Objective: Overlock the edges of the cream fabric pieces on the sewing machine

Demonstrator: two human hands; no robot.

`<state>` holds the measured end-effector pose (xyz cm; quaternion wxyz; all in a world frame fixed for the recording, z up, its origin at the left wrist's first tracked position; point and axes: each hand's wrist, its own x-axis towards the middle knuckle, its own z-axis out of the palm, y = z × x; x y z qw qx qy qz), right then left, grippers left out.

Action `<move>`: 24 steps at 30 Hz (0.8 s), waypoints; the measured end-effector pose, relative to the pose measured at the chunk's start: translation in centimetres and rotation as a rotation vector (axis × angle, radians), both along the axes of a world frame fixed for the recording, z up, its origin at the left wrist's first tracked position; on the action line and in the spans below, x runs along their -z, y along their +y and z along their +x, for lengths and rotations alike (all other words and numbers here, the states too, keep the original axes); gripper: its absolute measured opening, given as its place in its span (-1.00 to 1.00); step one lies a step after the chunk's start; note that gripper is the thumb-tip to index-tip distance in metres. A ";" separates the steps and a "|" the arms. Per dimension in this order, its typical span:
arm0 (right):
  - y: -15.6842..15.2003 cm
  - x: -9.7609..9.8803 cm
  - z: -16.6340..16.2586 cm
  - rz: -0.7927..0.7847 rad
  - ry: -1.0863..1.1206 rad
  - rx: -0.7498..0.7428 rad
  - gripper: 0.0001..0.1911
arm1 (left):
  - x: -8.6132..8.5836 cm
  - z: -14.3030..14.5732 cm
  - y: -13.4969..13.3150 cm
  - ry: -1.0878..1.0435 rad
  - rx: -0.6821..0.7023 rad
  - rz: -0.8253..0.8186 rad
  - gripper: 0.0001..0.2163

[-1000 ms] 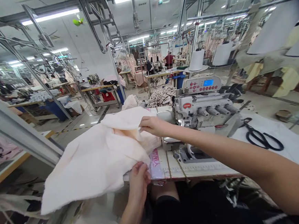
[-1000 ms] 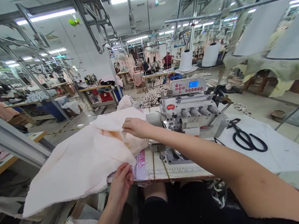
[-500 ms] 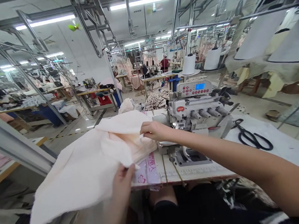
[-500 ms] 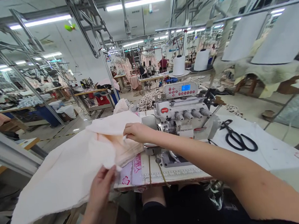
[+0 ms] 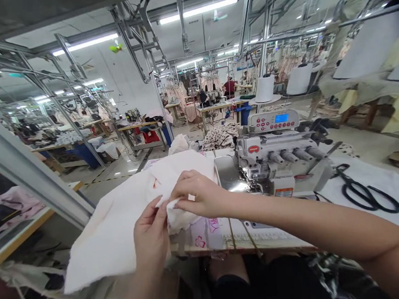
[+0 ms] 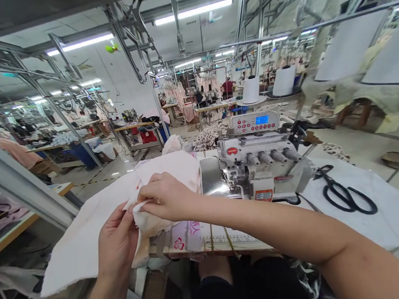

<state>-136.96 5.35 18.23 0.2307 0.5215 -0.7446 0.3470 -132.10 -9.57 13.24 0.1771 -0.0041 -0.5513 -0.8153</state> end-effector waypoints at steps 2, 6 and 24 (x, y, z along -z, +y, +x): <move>0.1 0.2 -0.2 -0.017 -0.018 0.012 -0.94 | 0.3 0.3 -0.2 0.011 0.006 -0.072 -0.62; -0.1 0.0 -0.3 -0.046 -0.018 0.008 -0.94 | 0.1 0.5 -0.7 0.060 -0.016 -0.192 -0.65; -0.9 -2.0 -0.2 -0.017 -0.140 0.135 -0.88 | -3.3 -0.5 -2.0 0.158 0.046 -0.668 -0.68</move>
